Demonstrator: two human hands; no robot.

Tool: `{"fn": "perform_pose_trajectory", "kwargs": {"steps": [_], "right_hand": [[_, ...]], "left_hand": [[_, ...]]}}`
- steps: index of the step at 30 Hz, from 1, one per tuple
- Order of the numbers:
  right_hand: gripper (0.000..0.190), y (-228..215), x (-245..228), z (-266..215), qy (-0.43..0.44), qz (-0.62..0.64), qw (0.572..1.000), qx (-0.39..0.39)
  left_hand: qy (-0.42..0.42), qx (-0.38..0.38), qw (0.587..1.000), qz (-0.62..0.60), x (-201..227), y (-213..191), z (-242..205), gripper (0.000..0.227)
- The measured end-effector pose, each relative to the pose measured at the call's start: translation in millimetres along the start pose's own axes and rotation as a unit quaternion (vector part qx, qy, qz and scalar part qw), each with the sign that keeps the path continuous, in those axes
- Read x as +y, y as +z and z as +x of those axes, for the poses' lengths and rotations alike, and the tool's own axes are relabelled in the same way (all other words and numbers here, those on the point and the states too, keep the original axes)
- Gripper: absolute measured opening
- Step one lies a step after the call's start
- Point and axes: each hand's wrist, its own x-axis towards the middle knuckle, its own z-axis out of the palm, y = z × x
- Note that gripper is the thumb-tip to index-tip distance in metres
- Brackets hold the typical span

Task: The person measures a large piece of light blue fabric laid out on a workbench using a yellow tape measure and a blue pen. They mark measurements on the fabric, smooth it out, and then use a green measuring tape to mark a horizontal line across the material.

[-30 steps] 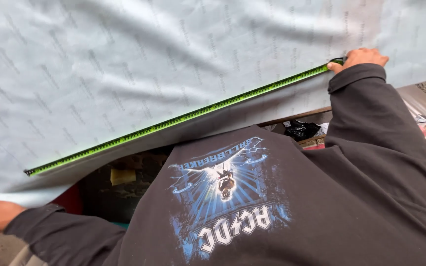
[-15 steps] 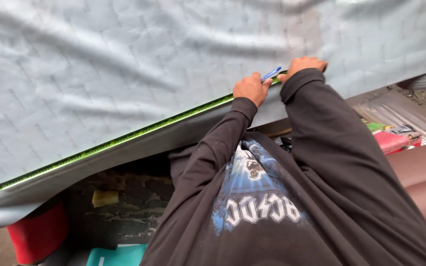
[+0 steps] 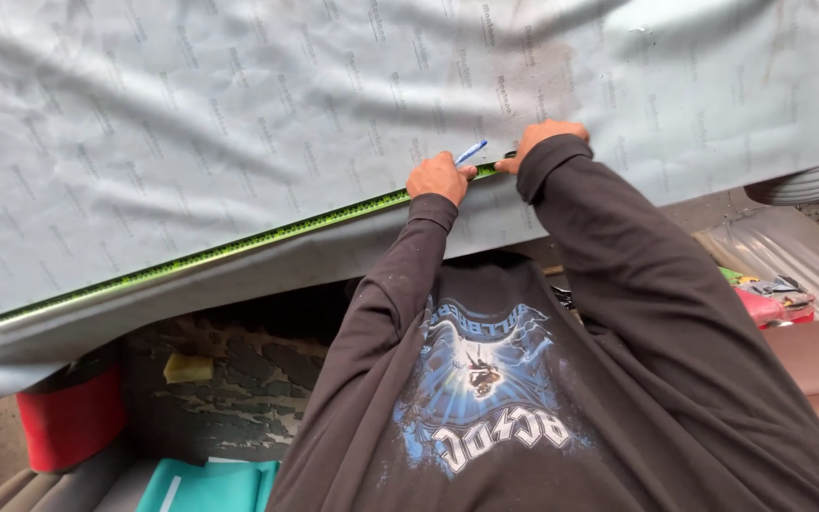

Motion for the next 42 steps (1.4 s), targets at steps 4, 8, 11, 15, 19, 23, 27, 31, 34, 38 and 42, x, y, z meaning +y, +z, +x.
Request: {"fn": "perform_pose_trajectory", "kwargs": {"steps": [4, 8, 11, 15, 19, 23, 27, 31, 34, 38, 42], "right_hand": [[0.085, 4, 49, 7, 0.006, -0.027, 1.0, 0.001], [0.087, 4, 95, 8, 0.033, -0.063, 0.997, 0.012], [0.087, 9, 118, 14, 0.038, -0.089, 0.995, 0.014], [0.097, 16, 124, 36, 0.004, -0.12, 0.992, 0.025], [0.101, 15, 121, 34, -0.016, -0.152, 0.988, 0.021], [0.108, 6, 112, 34, -0.025, -0.179, 0.983, 0.012], [0.111, 5, 109, 35, -0.04, -0.191, 0.981, 0.013], [0.111, 5, 104, 34, -0.042, -0.183, 0.982, 0.016], [0.11, 7, 104, 29, -0.043, -0.18, 0.983, 0.021], [0.108, 6, 101, 24, -0.048, -0.173, 0.983, 0.034], [0.107, 11, 103, 18, -0.052, -0.161, 0.985, 0.042]], "left_hand": [[-0.01, 0.0, 1.0, -0.016, -1, 1, 2, 0.055], [-0.01, 0.016, 1.0, -0.007, 2, -4, -2, 0.055], [-0.015, 0.023, 1.0, -0.005, 10, -6, -12, 0.054], [-0.049, 0.014, 0.999, 0.014, 9, -3, -2, 0.055], [-0.069, 0.022, 0.997, 0.017, 11, 2, -2, 0.056], [-0.081, 0.043, 0.996, 0.013, 12, -1, -3, 0.05], [-0.087, 0.033, 0.996, 0.005, 18, -8, -7, 0.05], [-0.089, 0.039, 0.995, 0.013, 15, -3, -2, 0.053], [-0.093, 0.037, 0.995, 0.017, 18, -5, -4, 0.053], [-0.099, 0.026, 0.994, 0.025, 22, -9, -3, 0.054], [-0.099, 0.018, 0.994, 0.029, 25, -6, -4, 0.052]]}}
